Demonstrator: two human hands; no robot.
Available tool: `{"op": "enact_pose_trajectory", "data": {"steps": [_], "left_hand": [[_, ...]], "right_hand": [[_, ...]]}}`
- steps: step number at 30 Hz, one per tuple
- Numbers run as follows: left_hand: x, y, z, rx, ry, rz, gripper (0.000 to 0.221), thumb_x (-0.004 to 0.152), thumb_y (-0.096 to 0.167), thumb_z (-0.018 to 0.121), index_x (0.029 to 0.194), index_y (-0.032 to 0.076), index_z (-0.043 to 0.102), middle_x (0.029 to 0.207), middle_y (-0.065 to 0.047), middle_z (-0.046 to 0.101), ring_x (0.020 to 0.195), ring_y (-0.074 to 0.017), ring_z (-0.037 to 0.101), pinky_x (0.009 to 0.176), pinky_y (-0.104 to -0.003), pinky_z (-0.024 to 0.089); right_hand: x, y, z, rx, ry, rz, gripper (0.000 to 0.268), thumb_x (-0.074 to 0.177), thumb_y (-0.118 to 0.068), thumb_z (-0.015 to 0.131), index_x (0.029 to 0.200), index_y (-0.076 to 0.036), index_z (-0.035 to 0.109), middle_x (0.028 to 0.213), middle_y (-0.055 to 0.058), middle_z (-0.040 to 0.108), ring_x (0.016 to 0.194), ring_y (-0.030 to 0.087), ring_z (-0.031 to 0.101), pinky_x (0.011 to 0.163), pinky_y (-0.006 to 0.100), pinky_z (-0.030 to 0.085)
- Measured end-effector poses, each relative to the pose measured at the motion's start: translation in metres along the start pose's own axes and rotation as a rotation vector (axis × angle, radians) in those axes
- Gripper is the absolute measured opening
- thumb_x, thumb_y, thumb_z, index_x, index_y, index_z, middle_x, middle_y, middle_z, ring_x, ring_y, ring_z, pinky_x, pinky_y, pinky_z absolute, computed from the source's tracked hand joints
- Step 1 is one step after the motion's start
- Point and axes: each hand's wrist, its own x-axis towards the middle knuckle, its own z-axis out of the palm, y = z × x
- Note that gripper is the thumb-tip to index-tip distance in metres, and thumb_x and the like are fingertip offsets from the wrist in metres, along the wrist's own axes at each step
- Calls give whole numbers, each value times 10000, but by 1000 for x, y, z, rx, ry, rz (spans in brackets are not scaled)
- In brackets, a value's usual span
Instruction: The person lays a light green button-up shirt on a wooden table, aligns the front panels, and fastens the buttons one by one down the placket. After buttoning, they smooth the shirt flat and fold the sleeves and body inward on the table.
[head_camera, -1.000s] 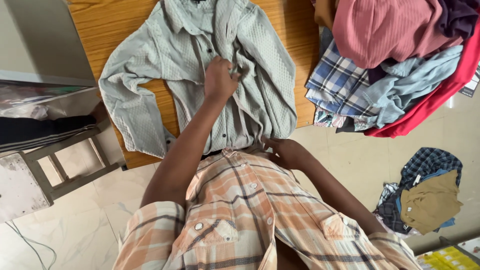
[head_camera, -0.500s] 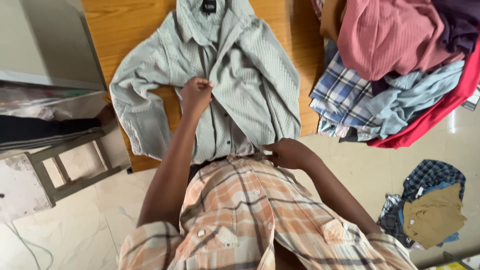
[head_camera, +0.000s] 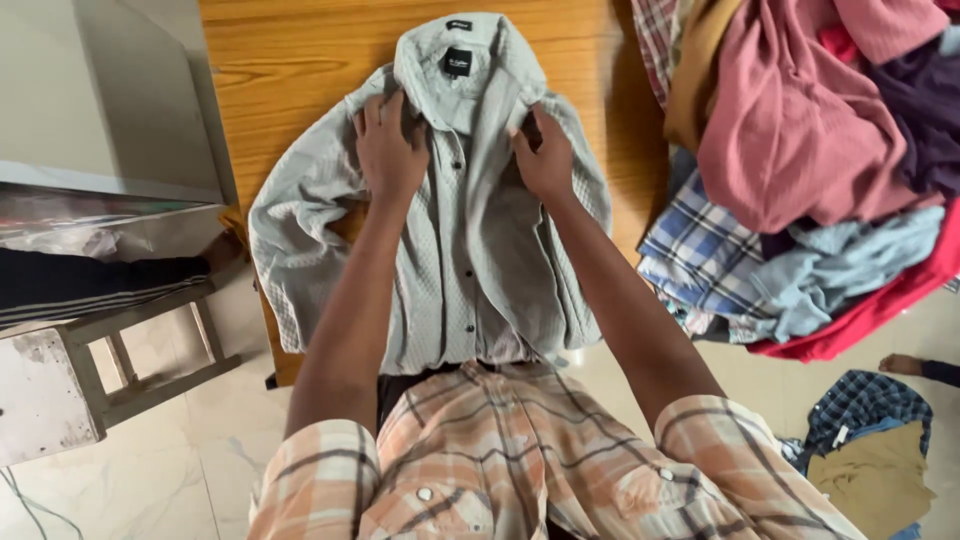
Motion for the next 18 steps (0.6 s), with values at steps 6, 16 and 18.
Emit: {"op": "enact_pose_trajectory", "data": {"steps": [6,16,18], "left_hand": [[47,-6,8,162,-15,-38,731,915,381,767,1535,119,482,1540,-98,315,1277,-430,329,997,-639,304],[143,-15,-5,7,22,19,548,837,461,866,1224,122,678,1369,-67,475,1308,-396,385,1030,-599,361],[148,-15,5,-75,105,91,469,850,443,883,1156,133,708,1276,-76,538,1268,-404,423,1000,-592,383]], "right_hand": [[54,-39,18,-317,83,-30,557,1035,-367,648,1432,11,556,1358,187,616,815,268,665,770,395,548],[170,-50,37,-207,-13,-286,293,1022,-255,776,1073,27,715,963,150,681,802,277,656,713,364,520],[173,-59,42,-211,11,-303,271,966,-219,814,1039,28,732,914,138,691,739,261,648,659,350,505]]}}
